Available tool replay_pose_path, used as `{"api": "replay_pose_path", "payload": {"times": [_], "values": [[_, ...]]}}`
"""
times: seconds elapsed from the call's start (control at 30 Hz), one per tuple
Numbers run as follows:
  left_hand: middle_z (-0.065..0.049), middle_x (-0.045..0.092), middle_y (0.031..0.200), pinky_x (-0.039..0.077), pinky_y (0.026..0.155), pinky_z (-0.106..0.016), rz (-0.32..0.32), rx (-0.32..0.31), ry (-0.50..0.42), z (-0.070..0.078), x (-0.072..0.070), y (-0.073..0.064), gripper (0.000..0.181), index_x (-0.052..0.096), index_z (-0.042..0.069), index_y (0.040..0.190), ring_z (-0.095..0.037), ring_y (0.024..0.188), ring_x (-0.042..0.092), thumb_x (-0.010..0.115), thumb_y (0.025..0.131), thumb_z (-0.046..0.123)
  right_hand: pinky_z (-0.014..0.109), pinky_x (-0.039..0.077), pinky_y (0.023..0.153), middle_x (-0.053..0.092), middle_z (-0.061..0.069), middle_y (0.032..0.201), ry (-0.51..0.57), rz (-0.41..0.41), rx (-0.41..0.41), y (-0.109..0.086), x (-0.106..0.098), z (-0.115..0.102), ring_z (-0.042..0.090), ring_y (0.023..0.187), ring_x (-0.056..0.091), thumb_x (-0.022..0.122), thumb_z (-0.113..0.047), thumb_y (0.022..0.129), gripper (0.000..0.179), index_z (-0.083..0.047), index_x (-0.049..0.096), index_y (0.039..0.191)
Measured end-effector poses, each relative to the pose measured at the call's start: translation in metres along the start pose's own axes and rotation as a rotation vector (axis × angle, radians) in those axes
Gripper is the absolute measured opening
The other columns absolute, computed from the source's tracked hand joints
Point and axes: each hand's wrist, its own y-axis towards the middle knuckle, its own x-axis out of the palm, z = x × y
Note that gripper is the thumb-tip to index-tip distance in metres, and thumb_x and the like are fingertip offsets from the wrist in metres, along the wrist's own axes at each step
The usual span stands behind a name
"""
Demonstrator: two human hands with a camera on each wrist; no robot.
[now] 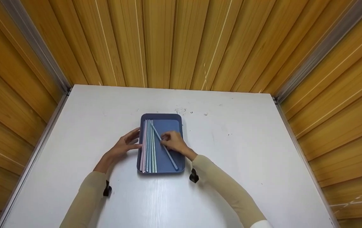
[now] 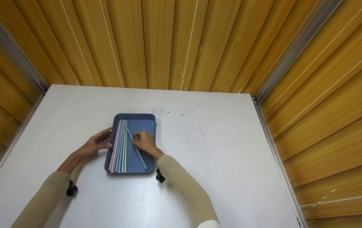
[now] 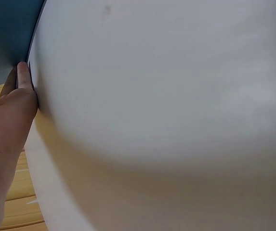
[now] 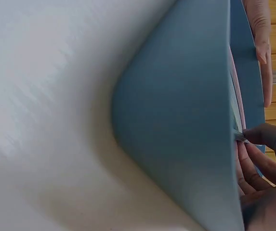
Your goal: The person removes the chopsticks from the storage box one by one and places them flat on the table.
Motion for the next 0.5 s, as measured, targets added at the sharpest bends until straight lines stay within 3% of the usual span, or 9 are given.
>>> {"api": "replay_pose_path", "payload": {"times": [0.13,0.33,0.5], "values": [[-0.015,0.03,0.168,0.02,0.131,-0.049,0.0,0.002,0.006,-0.001,0.0,0.0,0.086,0.027,0.014,0.163,-0.034,0.158,0.024,0.076,0.093,0.01,0.016,0.052,0.052,0.076,0.025,0.093,-0.039,0.021,-0.04,-0.001,-0.004,-0.005,0.006,0.059,0.062,0.068,-0.001,0.091,0.024,0.009,0.073,0.112],[-0.013,0.03,0.168,0.02,0.131,-0.048,0.003,-0.001,0.016,0.0,0.0,0.0,0.084,0.027,0.015,0.163,-0.033,0.158,0.024,0.074,0.093,0.009,0.027,0.06,0.074,0.077,0.023,0.095,-0.118,0.061,-0.141,-0.003,-0.012,-0.01,0.028,0.085,0.073,0.067,-0.001,0.089,0.023,0.009,0.075,0.109],[-0.012,0.031,0.168,0.021,0.131,-0.047,0.015,-0.023,0.017,0.0,0.0,0.0,0.084,0.028,0.017,0.163,-0.032,0.158,0.025,0.074,0.094,0.009,0.025,0.059,0.074,0.077,0.022,0.096,-0.124,0.079,-0.159,-0.007,-0.019,-0.011,0.026,0.085,0.072,0.065,-0.001,0.089,0.024,0.009,0.075,0.109]]}}
